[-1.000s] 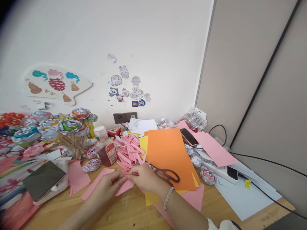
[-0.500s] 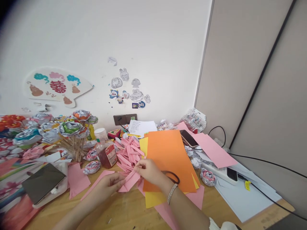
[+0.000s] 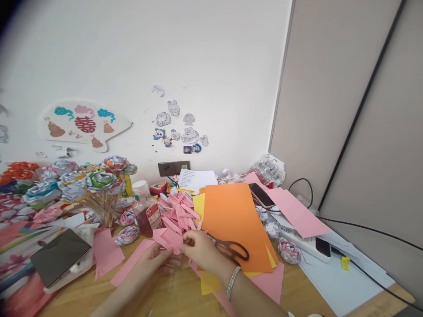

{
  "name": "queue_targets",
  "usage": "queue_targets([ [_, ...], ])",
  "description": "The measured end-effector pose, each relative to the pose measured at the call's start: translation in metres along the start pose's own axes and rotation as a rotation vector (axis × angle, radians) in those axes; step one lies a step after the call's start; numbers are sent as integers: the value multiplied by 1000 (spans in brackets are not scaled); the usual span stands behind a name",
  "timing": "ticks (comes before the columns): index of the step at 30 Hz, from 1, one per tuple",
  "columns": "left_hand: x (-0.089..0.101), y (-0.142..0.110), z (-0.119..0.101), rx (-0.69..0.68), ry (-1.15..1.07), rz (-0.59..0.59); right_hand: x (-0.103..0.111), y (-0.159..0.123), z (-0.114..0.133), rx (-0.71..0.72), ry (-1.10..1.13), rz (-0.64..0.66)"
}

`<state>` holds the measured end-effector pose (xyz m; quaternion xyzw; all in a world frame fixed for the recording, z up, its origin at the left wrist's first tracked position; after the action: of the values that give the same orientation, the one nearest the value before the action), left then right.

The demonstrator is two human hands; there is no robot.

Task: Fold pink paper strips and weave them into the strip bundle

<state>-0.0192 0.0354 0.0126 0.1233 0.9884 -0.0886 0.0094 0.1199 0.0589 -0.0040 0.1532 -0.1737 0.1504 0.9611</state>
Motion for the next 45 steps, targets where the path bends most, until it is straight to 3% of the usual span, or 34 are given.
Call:
queue_targets([
  [4,14,2,-10,-106,44,-99,10,-1,3,60,-196,31],
  [6,21,2,-16,-171,45,-142,13,-2,4,63,-178,75],
  [10,26,1,-22,-212,177,-125,13,-1,4,12,161,105],
  [13,25,0,-20,-192,135,-112,15,2,4,-14,382,83],
  [19,28,1,-17,-170,-13,-89,17,4,7,5,548,20],
  [24,29,-1,-18,-180,-59,-110,15,3,11,19,510,-18],
  [29,24,1,-20,-85,-66,-11,19,-1,14,95,328,-57],
  [32,23,2,-19,-55,-9,-34,20,-3,14,122,250,-28],
  [40,18,-3,-21,-154,175,-22,22,-5,20,109,159,49],
  [45,16,-4,-22,-217,273,-13,16,-4,17,16,198,159],
])
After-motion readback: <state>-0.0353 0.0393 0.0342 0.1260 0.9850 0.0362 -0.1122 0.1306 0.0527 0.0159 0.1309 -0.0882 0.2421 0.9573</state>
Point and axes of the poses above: each hand's wrist, its own y-axis towards the middle knuckle, its own x-axis out of the back of the hand, z = x × y, the point moved 2 cm from there along y, towards the middle knuckle
